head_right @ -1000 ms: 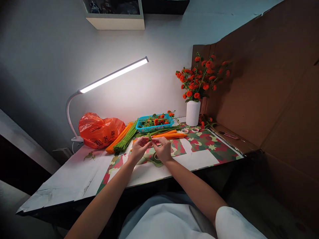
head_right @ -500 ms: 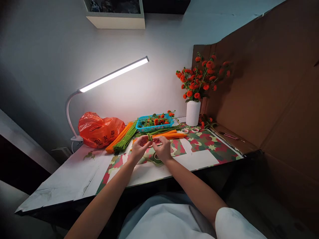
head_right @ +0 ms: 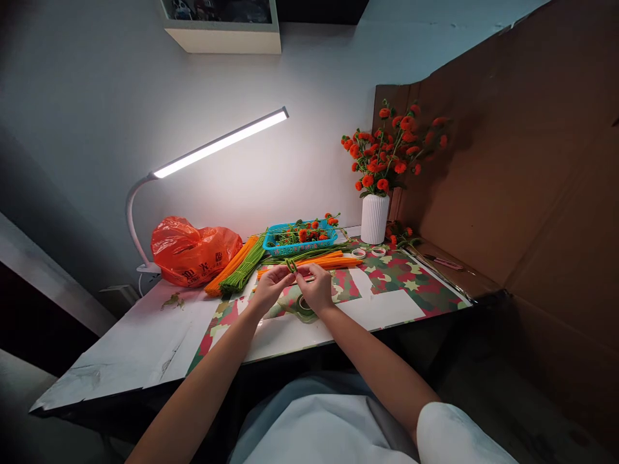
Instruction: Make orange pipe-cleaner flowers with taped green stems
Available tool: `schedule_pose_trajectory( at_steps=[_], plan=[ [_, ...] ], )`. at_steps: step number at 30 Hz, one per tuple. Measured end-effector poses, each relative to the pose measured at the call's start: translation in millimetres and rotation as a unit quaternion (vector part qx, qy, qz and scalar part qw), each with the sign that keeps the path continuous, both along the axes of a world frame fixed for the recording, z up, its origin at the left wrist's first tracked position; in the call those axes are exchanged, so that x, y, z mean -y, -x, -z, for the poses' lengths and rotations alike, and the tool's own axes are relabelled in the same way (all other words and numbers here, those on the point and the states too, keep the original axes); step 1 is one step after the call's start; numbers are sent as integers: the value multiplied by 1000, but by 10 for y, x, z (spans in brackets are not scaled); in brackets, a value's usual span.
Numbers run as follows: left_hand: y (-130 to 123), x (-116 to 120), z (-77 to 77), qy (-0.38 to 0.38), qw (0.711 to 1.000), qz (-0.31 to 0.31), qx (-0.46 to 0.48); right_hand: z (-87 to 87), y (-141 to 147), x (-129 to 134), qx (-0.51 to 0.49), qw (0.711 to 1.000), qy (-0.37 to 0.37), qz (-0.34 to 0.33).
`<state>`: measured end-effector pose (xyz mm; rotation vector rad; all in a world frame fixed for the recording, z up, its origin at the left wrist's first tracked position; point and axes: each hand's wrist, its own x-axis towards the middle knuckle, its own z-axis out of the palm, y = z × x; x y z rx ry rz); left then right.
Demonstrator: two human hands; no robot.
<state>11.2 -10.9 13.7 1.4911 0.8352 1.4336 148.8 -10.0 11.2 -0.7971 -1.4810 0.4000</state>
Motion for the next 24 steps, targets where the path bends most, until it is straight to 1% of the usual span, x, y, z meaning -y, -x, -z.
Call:
schedule_pose_trajectory(
  at_steps=[11, 13, 19, 24],
  plan=[
    [7, -9, 7, 16, 1000, -14, -3, 31, 2, -31, -5, 1000, 18, 4],
    [7, -9, 7, 19, 1000, -16, -3, 41, -2, -34, 5, 1000, 1, 5],
    [9, -25, 20, 20, 999, -38, 8, 49, -13, -15, 60, 993, -104, -22],
    [10, -24, 16, 12, 998, -60, -18, 25, -24, 12, 75, 989, -117, -45]
  ],
)
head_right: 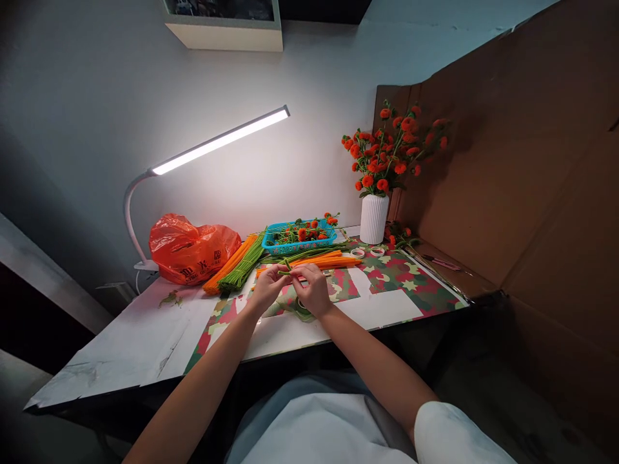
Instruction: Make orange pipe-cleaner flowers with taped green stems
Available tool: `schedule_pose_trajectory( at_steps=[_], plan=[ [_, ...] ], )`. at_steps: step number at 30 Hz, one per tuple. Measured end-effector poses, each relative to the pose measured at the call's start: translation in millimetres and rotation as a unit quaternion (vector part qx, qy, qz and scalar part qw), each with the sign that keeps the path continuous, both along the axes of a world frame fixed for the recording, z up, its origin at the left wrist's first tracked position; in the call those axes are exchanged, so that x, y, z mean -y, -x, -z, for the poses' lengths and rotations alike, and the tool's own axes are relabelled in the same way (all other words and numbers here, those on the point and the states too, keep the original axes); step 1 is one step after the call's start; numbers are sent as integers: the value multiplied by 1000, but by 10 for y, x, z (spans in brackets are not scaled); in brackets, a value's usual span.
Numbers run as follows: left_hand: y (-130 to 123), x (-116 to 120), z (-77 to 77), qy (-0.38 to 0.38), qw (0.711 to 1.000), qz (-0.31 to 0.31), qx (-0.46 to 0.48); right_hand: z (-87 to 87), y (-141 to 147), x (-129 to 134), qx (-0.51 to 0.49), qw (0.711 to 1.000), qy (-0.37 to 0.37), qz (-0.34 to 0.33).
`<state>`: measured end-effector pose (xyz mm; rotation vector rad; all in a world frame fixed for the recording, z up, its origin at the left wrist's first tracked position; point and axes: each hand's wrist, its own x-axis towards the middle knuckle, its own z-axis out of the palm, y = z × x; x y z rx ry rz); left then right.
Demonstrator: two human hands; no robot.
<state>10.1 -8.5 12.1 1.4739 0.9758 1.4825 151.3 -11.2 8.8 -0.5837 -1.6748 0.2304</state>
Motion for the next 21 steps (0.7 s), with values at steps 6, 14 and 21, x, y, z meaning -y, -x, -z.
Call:
schedule_pose_trajectory(
  at_steps=[6, 14, 21],
  plan=[
    [-24, 3, 14, -6, 1000, 6, 6, -4, 8, 0, -34, 996, 85, -24],
    [-100, 38, 23, -43, 998, -16, -38, 58, 86, -118, -162, 946, 266, -88],
    [-100, 70, -16, -40, 997, -30, -60, 74, 114, -139, -195, 930, 294, -104]
  ],
)
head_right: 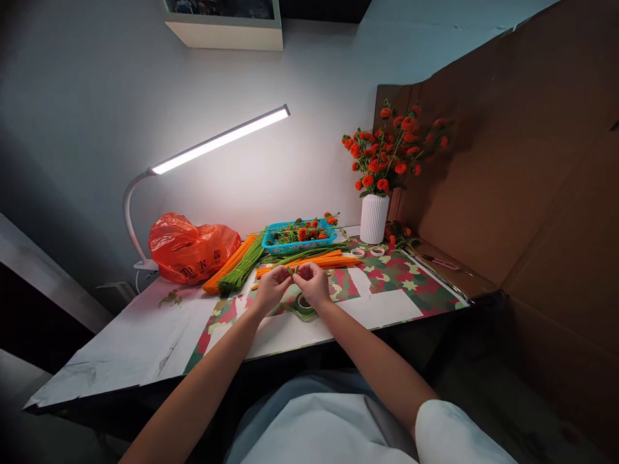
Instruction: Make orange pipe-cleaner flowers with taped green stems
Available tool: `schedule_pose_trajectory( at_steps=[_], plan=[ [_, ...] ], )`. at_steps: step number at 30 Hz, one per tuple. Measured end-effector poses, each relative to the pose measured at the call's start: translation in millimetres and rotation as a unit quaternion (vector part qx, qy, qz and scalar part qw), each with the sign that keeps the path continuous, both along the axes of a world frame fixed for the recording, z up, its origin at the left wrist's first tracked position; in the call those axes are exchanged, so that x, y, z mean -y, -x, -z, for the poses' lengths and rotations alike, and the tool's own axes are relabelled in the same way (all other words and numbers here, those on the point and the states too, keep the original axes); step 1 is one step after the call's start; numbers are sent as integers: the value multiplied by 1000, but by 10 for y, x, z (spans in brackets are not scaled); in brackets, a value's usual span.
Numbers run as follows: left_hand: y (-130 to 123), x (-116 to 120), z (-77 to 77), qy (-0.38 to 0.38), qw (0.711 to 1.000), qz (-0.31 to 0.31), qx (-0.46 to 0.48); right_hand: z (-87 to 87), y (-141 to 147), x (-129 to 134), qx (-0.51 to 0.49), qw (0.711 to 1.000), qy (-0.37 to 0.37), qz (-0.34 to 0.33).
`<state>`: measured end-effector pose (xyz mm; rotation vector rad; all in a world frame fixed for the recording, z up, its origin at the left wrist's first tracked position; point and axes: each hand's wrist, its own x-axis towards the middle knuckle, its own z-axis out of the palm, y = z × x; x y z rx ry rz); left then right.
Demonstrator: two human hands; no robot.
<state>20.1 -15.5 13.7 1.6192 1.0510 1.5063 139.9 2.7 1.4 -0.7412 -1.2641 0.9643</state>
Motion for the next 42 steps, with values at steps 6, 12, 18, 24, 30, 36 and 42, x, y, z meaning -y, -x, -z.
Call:
schedule_pose_trajectory(
  at_steps=[6, 12, 18, 24, 30, 36, 42],
  plan=[
    [-7, -40, 42, -4, 1000, -19, 8, 10, 12, -3, 11, 998, -1, 57],
    [34, -28, -7, 29, 998, 5, 54, -20, 6, 55, 44, 996, -30, 72],
    [90, -53, -29, 53, 991, -7, 125, -48, -26, 136, 126, 982, -125, 67],
    [65, -53, -8, 17, 992, -25, 122, -16, -37, 112, 143, 976, -134, 92],
    [-3, 18, -31, -66, 993, -87, 33, 28, 63, 36, 52, 995, -58, 59],
    [-39, 66, -26, -155, 977, -133, -56, 26, 54, -94, -102, 973, 112, -176],
    [2, -40, 39, -126, 981, -150, 7, -14, -5, -75, -55, 982, 98, -152]
  ],
)
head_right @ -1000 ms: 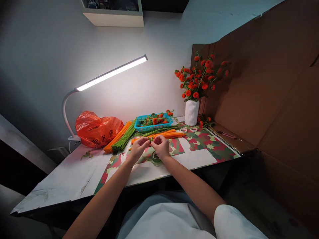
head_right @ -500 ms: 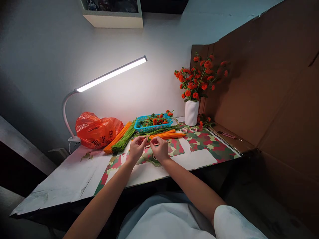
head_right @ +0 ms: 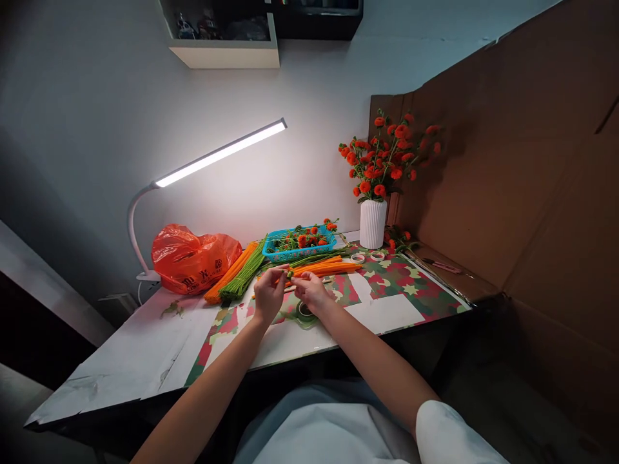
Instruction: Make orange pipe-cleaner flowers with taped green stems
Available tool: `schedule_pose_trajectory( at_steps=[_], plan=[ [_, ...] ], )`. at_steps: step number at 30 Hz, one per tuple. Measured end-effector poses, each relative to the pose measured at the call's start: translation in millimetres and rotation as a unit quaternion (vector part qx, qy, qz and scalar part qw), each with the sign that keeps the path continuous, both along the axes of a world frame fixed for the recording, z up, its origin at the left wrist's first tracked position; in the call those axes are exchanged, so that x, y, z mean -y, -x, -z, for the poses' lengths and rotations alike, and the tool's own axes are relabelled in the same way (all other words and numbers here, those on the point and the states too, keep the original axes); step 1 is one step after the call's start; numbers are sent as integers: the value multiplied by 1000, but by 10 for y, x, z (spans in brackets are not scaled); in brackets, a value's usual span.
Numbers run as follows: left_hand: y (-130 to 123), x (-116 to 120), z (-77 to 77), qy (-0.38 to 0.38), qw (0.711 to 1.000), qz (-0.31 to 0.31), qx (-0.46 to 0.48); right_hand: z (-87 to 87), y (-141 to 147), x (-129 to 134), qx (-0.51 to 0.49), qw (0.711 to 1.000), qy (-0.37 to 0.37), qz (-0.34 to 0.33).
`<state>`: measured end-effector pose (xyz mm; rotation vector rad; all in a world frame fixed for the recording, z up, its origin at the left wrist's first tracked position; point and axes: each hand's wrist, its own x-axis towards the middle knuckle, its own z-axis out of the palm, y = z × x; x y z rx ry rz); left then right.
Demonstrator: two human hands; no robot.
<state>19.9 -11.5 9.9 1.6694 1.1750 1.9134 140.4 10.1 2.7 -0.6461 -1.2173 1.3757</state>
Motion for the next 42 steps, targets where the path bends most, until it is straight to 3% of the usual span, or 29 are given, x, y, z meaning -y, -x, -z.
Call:
schedule_pose_trajectory(
  at_steps=[3, 7, 11, 16, 18, 21, 24, 26, 29, 33, 35, 37, 40, 42],
  plan=[
    [49, -95, 60, 73, 993, 13, 93, -8, -5, 68, 116, 968, -146, 171],
    [87, -161, 118, 111, 983, 46, 139, -23, -11, 128, 286, 869, -322, 244],
    [64, -157, 119, 122, 981, 57, 140, -12, 0, 111, 356, 819, -358, 271],
    [31, -114, 77, 110, 988, 18, 105, 5, 25, 108, 391, 797, -349, 299],
    [16, -89, 56, 104, 991, 4, 84, 5, 50, 111, 378, 811, -336, 294],
    [-22, -50, 26, 75, 996, -22, 41, 6, 101, 84, 295, 880, -269, 259],
    [-56, -10, 5, 11, 998, -56, -18, -4, 130, 25, 150, 972, -94, 153],
    [-60, 19, -8, -40, 995, -67, -67, -25, 114, -17, 51, 997, 51, 18],
    [-35, 66, -32, -101, 981, -65, -152, -73, 45, -64, -59, 962, 204, -172],
    [6, 112, -60, -133, 967, -49, -211, -124, -46, -75, -128, 899, 306, -285],
    [12, 109, -61, -116, 975, -33, -189, -136, -68, -56, -122, 890, 317, -303],
    [12, 81, -47, -73, 989, -28, -124, -140, -75, -30, -103, 911, 288, -279],
    [19, 8, -14, 27, 1000, -6, 10, -138, -72, 8, -68, 963, 201, -165],
    [34, -35, 4, 96, 990, 50, 90, -136, -68, 26, -33, 986, 145, -75]
  ],
)
